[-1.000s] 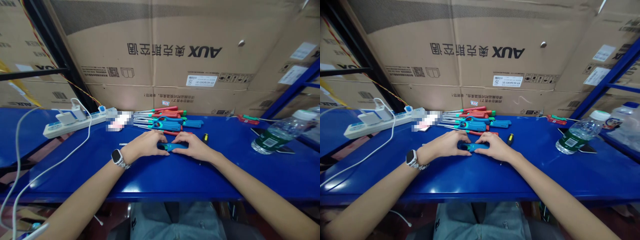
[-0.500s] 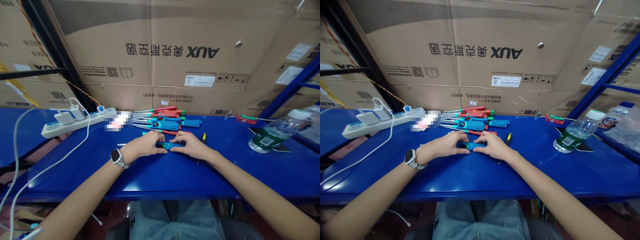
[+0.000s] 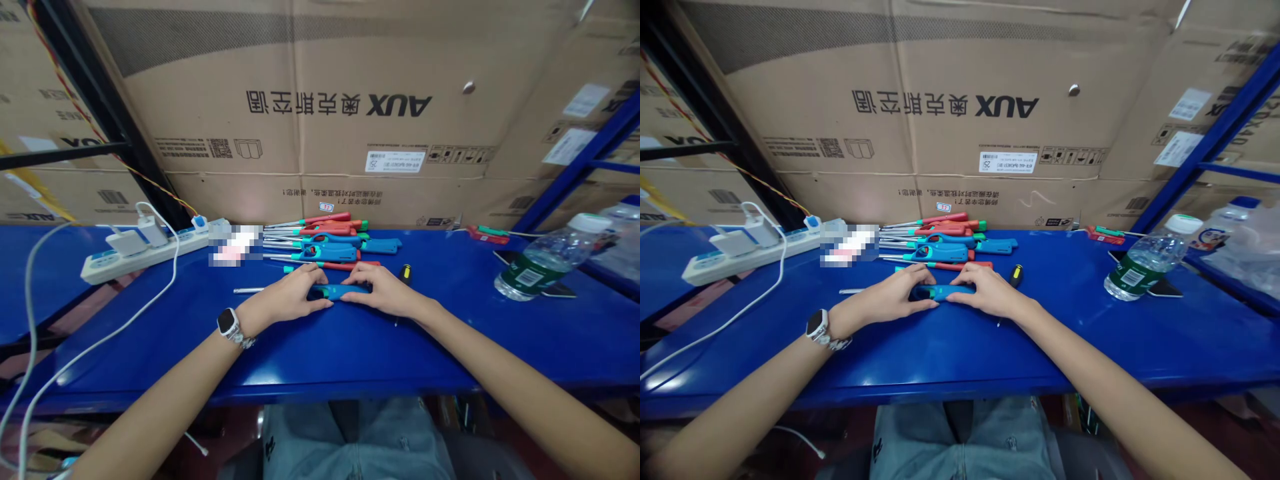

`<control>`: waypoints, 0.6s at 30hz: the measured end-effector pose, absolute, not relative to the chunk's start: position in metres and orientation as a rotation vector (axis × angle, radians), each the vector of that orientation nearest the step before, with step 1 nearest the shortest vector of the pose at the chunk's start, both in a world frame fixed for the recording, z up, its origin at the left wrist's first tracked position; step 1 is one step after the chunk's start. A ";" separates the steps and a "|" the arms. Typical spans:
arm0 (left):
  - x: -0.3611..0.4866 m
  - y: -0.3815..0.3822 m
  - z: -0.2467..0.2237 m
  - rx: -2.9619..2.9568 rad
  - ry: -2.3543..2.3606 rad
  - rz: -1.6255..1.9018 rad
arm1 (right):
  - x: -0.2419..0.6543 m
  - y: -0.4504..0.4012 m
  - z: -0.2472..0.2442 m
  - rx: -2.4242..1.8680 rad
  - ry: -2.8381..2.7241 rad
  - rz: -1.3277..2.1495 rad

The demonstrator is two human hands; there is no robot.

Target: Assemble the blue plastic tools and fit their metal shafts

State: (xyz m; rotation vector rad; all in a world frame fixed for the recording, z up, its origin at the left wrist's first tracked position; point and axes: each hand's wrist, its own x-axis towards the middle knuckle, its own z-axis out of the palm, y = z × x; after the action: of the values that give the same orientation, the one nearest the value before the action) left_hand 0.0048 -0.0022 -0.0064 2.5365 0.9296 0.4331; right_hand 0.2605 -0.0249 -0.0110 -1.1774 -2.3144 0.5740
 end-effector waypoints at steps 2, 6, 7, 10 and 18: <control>0.006 -0.003 -0.007 2.524 0.909 0.445 | 0.259 -0.026 -0.012 -1.183 -2.292 0.589; 0.007 -0.007 -0.008 2.531 0.954 0.442 | 0.255 -0.029 -0.013 -1.195 -2.214 0.667; 0.008 -0.009 -0.008 2.544 0.970 0.444 | 0.253 -0.030 -0.014 -1.199 -2.185 0.690; 0.010 -0.011 -0.007 2.598 0.982 0.455 | 0.251 -0.033 -0.014 -1.215 -2.116 0.722; 0.012 -0.010 -0.007 2.722 0.939 0.550 | 0.247 -0.038 -0.012 -1.176 -2.118 0.688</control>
State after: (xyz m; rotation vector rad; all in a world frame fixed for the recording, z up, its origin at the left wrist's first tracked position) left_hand 0.0119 -0.0101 -0.0070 2.7224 0.9385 0.5504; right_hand 0.2473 -0.0381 -0.0119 -1.1761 -2.1181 0.6880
